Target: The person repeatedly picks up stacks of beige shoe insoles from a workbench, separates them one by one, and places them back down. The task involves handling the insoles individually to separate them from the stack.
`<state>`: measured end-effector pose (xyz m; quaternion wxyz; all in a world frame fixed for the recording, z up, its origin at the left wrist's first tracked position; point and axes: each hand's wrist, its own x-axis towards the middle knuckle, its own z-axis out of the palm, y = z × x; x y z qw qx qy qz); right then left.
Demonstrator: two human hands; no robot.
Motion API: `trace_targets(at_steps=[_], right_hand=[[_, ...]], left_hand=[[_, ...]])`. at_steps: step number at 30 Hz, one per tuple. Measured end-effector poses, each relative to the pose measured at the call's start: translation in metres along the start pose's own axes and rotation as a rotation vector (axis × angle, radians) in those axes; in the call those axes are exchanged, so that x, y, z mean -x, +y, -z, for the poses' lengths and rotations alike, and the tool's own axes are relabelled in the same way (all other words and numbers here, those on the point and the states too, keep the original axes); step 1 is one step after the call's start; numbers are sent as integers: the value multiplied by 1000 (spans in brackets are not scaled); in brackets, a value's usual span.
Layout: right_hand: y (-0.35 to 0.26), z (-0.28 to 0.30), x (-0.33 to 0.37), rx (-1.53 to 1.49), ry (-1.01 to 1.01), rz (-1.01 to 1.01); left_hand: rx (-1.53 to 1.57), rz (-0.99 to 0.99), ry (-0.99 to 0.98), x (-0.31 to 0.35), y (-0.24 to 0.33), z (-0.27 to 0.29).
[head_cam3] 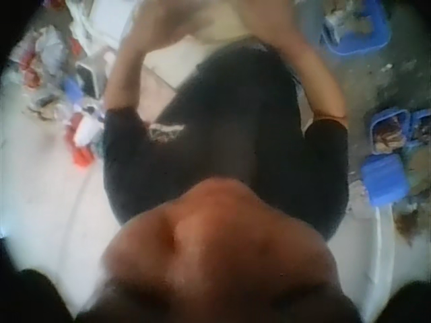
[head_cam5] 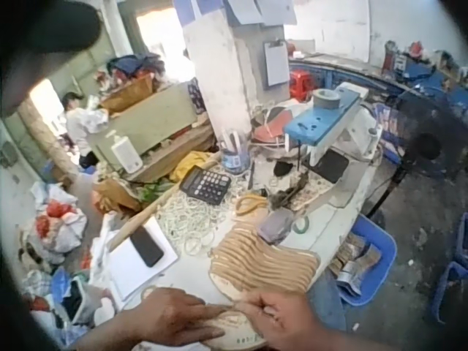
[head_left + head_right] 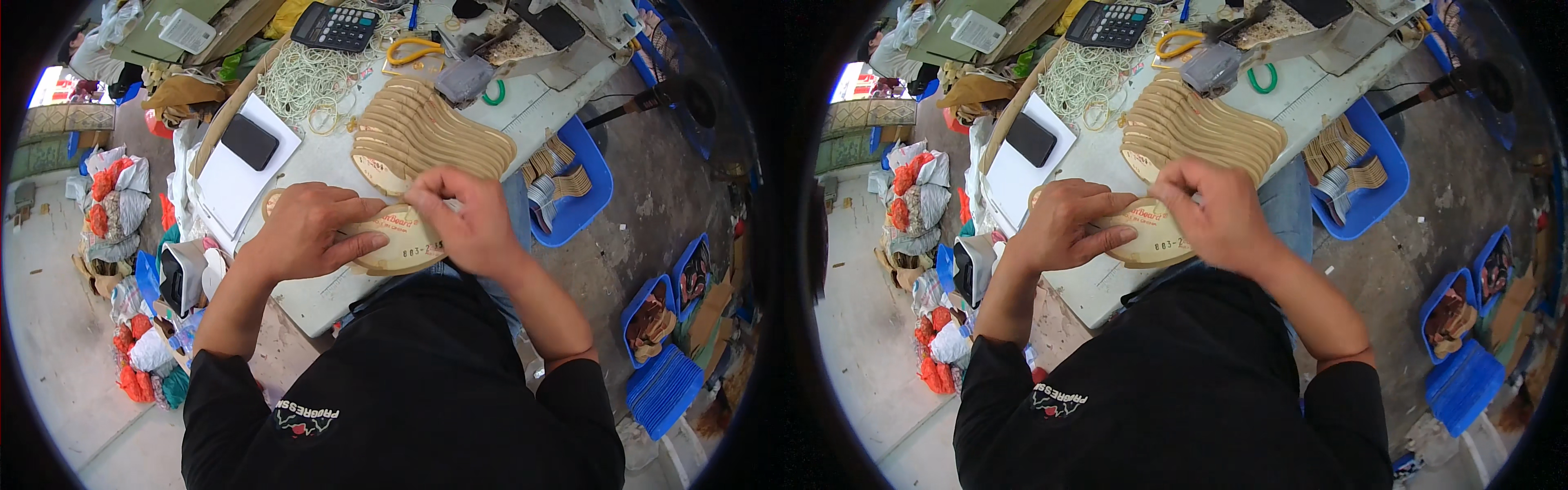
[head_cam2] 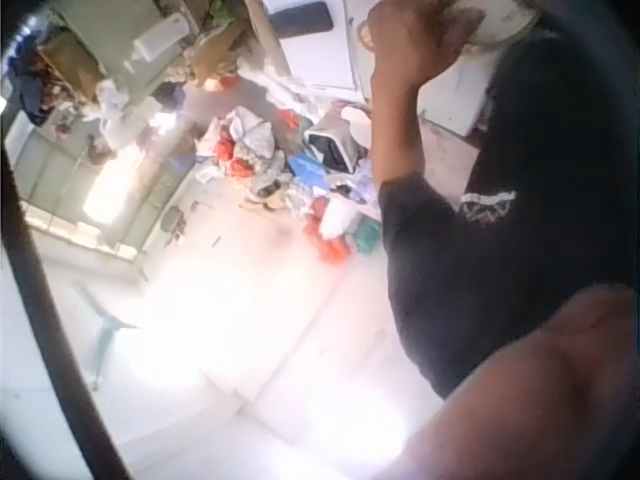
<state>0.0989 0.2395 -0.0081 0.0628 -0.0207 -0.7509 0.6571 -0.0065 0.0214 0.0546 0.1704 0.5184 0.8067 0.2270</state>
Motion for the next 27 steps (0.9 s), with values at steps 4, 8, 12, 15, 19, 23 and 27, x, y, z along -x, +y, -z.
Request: trace_targets(at_steps=[4, 8, 12, 15, 19, 23, 27], right_hand=[[0, -3, 13, 370, 147, 530], [-20, 18, 9, 545, 0, 587], [-7, 10, 10, 157, 304, 275], [15, 0, 3, -519, 200, -196], [30, -4, 1, -751, -6, -285], [20, 6, 11, -689, -205, -268], [14, 6, 16, -495, -137, -185]], left_hand=[[31, -5, 96, -5, 10, 0], [74, 44, 178, -4, 1, -14], [669, 452, 106, 2, -9, -25], [1198, 509, 109, -7, 0, -32], [1696, 549, 168, -10, 7, -53], [1697, 540, 305, -14, 12, -56], [1593, 527, 324, -14, 15, -53]])
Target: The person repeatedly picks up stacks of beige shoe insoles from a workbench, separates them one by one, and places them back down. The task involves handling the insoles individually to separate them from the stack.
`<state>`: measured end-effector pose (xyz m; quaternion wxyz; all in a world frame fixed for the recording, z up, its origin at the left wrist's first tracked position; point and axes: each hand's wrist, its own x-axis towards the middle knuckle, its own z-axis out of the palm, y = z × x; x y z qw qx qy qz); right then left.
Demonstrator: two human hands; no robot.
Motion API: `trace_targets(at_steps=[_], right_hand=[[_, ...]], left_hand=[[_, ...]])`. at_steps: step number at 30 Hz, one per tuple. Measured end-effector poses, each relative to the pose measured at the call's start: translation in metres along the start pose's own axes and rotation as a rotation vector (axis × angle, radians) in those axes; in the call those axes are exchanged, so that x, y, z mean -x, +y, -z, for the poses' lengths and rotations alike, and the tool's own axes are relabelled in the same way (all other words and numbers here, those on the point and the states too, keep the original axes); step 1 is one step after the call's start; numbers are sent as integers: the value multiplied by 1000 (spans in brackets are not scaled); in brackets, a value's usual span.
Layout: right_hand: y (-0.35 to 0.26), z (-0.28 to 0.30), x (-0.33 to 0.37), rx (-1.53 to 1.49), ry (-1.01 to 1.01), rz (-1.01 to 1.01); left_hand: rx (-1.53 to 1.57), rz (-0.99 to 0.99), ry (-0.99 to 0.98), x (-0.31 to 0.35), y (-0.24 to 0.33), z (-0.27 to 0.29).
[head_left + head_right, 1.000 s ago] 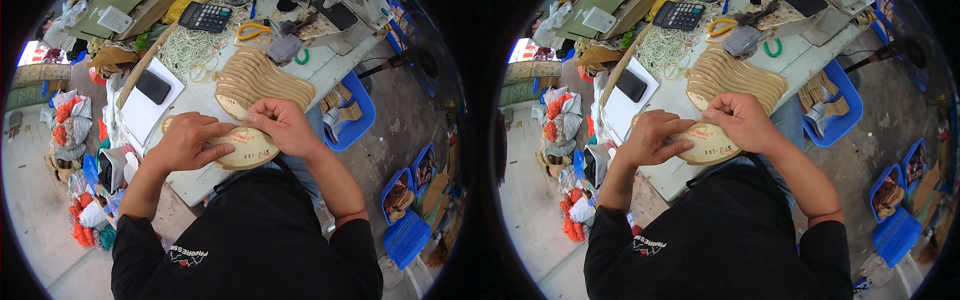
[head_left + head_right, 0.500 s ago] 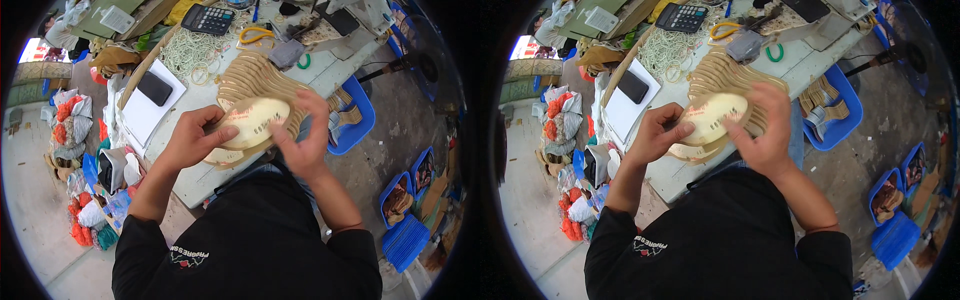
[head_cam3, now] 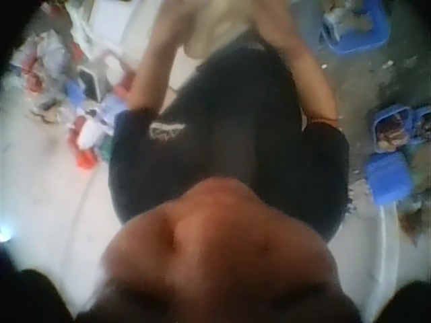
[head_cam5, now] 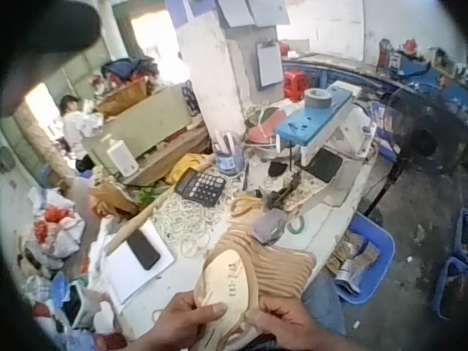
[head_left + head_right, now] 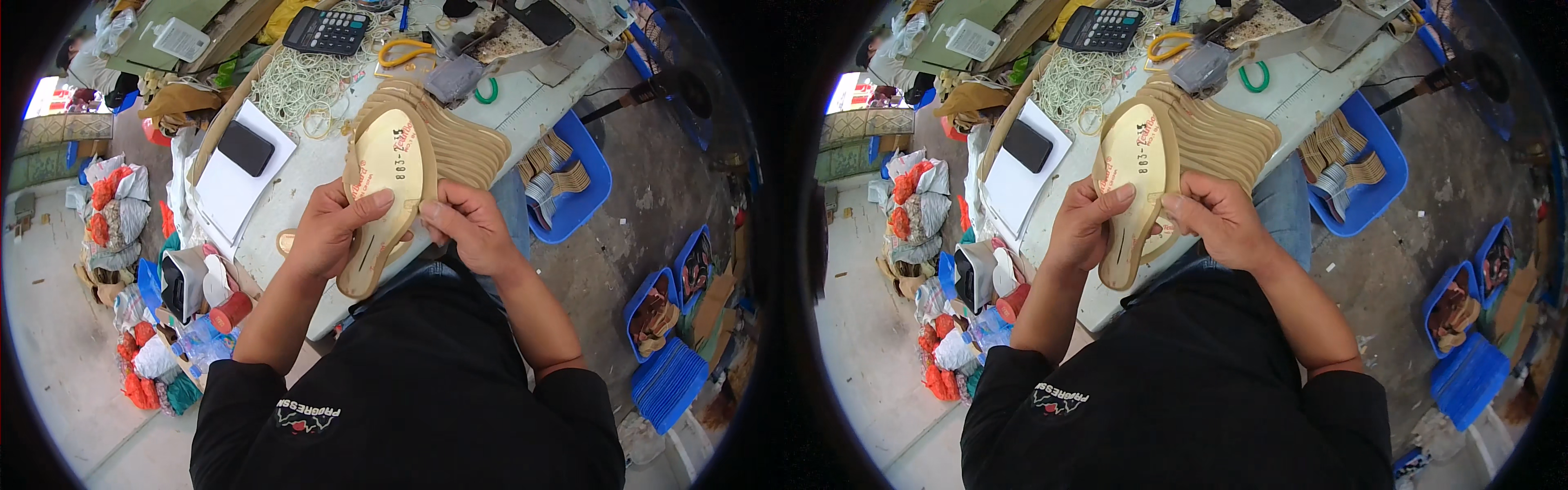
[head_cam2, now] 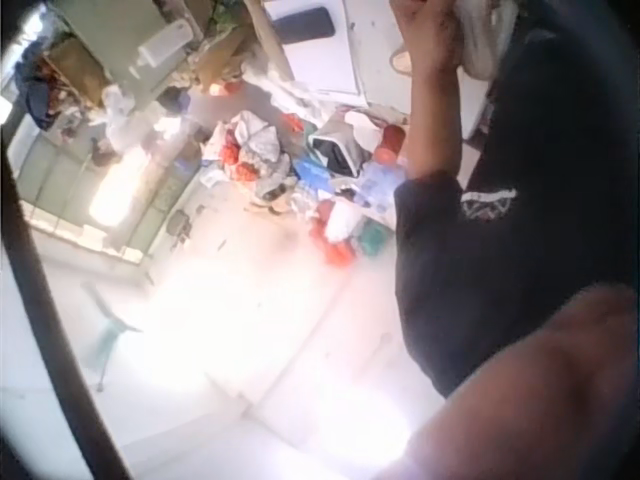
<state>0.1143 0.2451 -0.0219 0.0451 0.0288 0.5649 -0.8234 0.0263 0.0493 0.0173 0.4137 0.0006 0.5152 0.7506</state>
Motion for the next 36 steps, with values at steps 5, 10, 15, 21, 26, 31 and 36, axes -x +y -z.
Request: trace_targets(at_steps=[5, 10, 15, 21, 26, 31, 36], right_hand=[[-32, 6, 1, 598, -55, 284], [-45, 1, -5, 788, -28, 328], [-40, -8, 9, 579, -32, 187], [-6, 6, 0, -137, 155, 152], [-2, 9, -4, -194, 61, 11], [-26, 67, -20, -42, 39, -104], [-29, 58, -32, -226, 279, -7]], left_hand=[[-649, -345, 107, 11, -1, -19], [-1133, -747, 90, 9, -3, -31], [-531, -355, 126, -4, -18, -14], [96, -12, 18, -4, -7, -23], [-2, 104, -131, -10, 2, -14], [-898, 37, -222, -40, 38, 10], [-965, -303, -176, -92, 67, 7]])
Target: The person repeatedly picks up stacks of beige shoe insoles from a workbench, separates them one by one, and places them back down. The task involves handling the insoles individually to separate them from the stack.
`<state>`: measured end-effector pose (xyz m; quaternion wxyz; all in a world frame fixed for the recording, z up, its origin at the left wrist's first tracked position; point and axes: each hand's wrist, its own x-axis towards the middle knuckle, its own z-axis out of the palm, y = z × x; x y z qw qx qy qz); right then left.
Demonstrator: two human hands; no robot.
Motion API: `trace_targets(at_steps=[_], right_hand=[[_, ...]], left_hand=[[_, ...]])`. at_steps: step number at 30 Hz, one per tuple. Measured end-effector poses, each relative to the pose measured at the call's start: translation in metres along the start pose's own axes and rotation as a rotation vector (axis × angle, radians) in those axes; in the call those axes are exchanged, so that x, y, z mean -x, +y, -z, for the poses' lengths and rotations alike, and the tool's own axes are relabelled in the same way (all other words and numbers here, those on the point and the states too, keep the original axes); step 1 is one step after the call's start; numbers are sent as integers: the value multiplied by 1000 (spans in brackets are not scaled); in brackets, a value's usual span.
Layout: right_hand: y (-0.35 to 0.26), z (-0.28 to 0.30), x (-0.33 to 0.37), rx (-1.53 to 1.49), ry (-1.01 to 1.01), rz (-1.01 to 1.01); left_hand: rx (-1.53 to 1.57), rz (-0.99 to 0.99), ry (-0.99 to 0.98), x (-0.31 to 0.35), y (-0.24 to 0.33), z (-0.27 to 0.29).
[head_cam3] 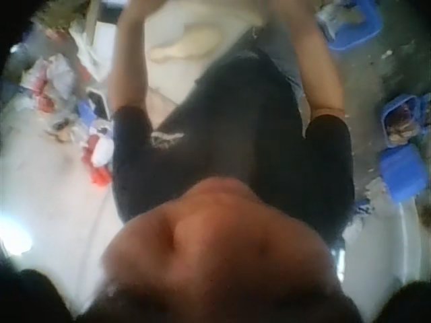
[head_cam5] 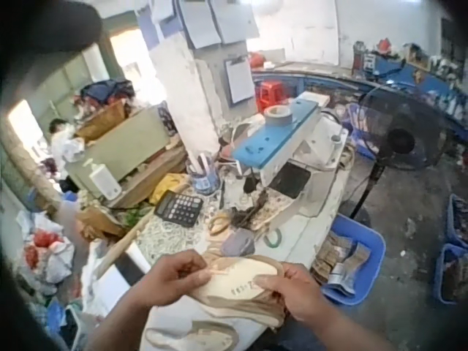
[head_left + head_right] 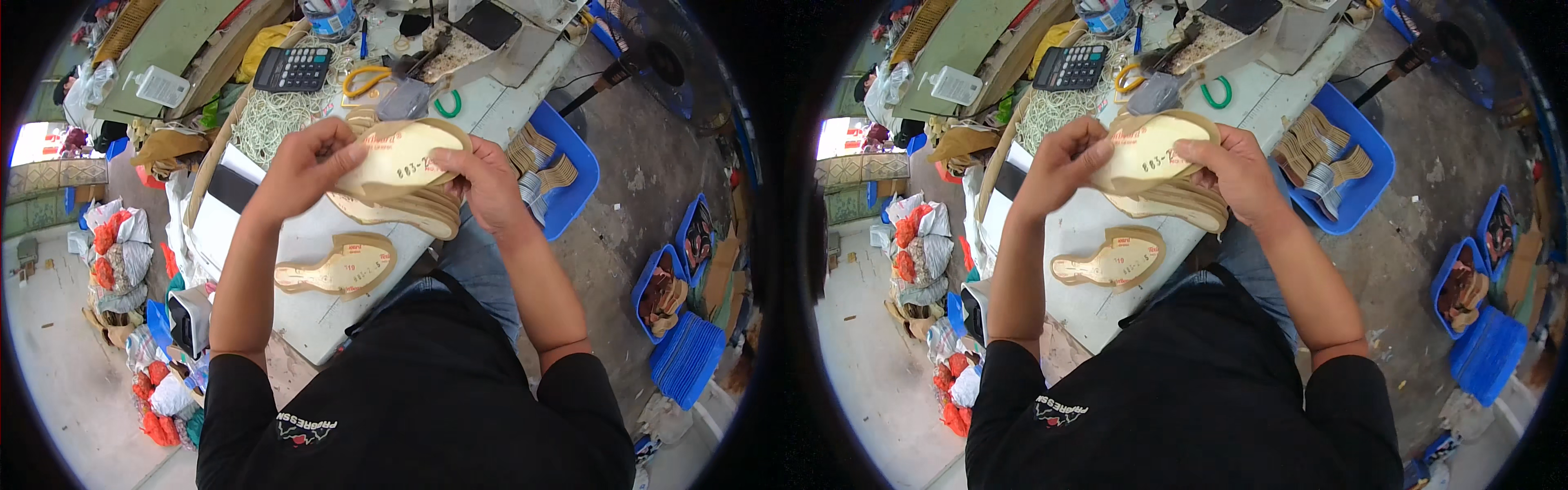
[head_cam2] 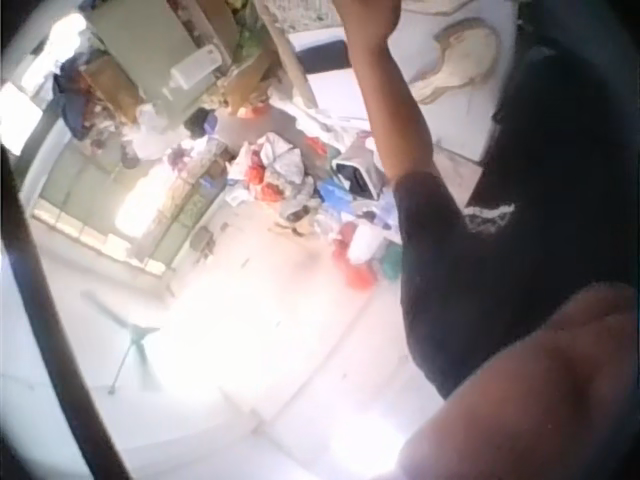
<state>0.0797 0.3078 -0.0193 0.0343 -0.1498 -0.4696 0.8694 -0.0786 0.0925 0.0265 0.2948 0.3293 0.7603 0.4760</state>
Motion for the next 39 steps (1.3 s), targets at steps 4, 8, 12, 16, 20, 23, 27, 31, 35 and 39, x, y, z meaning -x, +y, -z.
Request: trace_targets(at_steps=[4, 8, 12, 16, 20, 23, 27, 31, 35, 39], right_hand=[[-1, 2, -23, -57, 98, 137], [-2, -11, -27, -22, 108, 183], [8, -29, -45, -96, 227, 358], [19, -30, -67, 135, 328, 443], [21, -35, -76, 243, 440, 485], [22, -36, -79, 255, 481, 501], [17, -37, -77, 300, 502, 478], [17, -37, -78, 274, 510, 470], [11, -36, -74, 224, 465, 420], [9, -33, -66, 55, 334, 390]], left_hand=[[115, 37, -167, -57, 2, 20], [185, 5, -284, -89, -13, 42], [178, 29, -254, -88, -17, 52], [153, 54, -131, -73, -28, 63], [219, 89, 17, -50, -35, 52], [347, 128, 81, -32, -44, 39], [504, 166, 170, -8, -35, 7], [536, 183, 203, 7, -31, -11], [557, 173, 184, 12, -23, -34], [681, 179, 233, 11, -5, -68]])
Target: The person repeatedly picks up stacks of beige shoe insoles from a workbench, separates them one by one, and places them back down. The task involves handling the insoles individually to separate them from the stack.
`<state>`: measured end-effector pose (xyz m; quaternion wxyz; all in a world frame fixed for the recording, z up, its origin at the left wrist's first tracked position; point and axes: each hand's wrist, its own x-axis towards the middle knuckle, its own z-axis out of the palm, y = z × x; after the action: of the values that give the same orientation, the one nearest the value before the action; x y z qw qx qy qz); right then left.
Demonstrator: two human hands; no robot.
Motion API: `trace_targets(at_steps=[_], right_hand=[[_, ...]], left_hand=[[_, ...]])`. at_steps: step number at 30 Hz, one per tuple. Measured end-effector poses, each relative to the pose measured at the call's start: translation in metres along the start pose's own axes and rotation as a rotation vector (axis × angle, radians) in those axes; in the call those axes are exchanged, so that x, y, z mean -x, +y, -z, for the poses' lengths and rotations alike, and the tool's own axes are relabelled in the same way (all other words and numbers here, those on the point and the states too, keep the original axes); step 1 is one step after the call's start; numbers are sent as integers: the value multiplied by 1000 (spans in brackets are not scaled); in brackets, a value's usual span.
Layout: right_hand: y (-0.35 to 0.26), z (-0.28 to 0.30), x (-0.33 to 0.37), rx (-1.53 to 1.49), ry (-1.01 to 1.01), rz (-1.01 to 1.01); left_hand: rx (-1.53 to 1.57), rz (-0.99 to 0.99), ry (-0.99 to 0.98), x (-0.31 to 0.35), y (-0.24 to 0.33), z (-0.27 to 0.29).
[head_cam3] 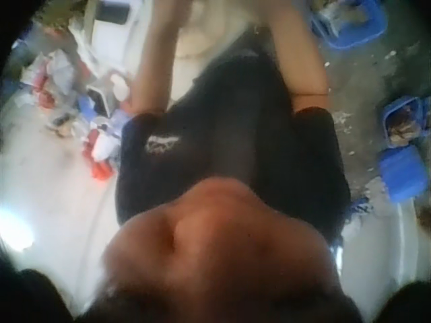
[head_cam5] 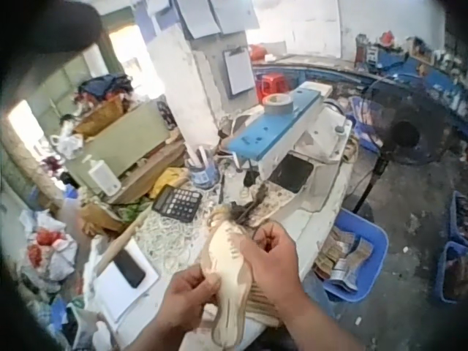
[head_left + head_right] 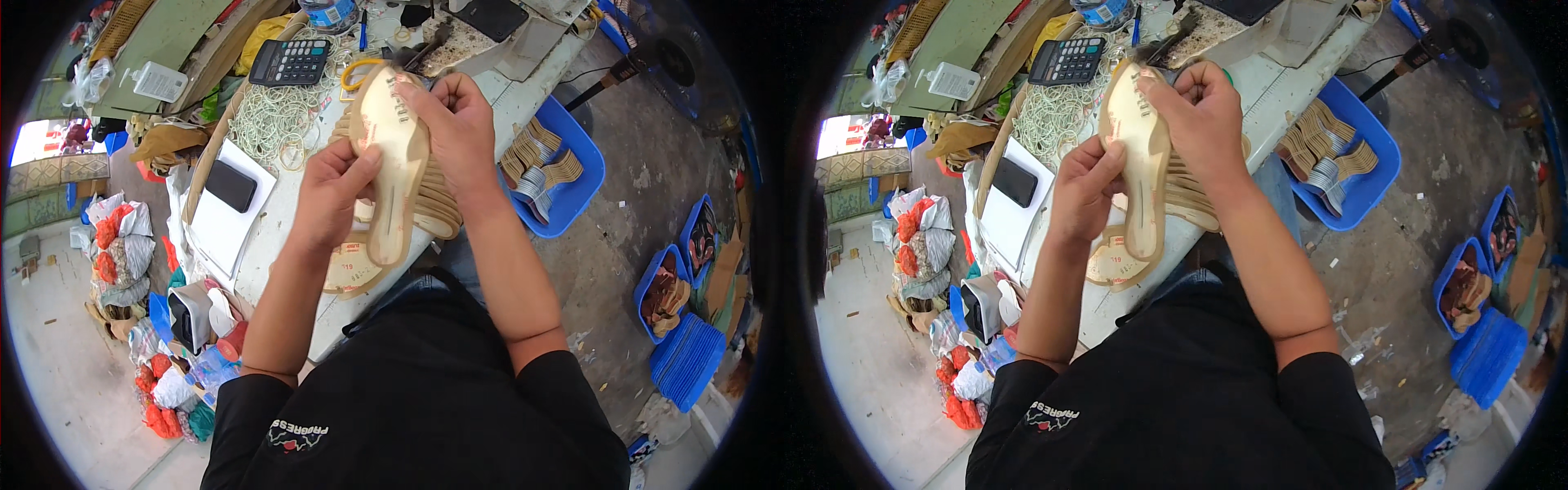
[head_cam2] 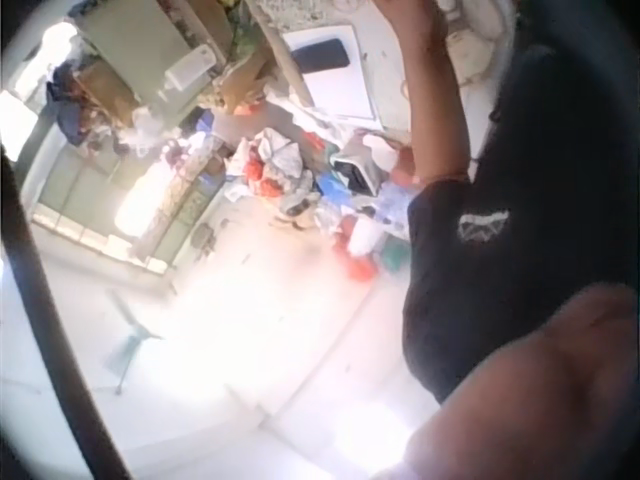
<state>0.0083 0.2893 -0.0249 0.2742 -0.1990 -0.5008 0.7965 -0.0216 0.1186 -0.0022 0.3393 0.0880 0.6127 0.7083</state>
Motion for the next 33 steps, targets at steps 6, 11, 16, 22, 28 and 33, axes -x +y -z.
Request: trace_targets(at_steps=[6, 11, 16, 22, 28, 33], right_hand=[[-5, 40, 35, 163, -310, -192], [-20, 42, 41, 79, -379, -381], [-20, 27, 37, 110, -383, -400], [-31, 29, 74, 697, -558, -30], [-76, -10, 79, 369, -616, 434], [-96, -16, 77, 290, -764, 549]], left_hand=[[158, -82, 38, -11, -8, -28], [193, -164, 176, -22, 2, -42], [142, -152, 220, -31, 9, -26], [316, -53, 113, 26, 29, 21], [-368, -305, -121, 90, 45, 11], [-693, -555, -140, 98, 67, 4]])
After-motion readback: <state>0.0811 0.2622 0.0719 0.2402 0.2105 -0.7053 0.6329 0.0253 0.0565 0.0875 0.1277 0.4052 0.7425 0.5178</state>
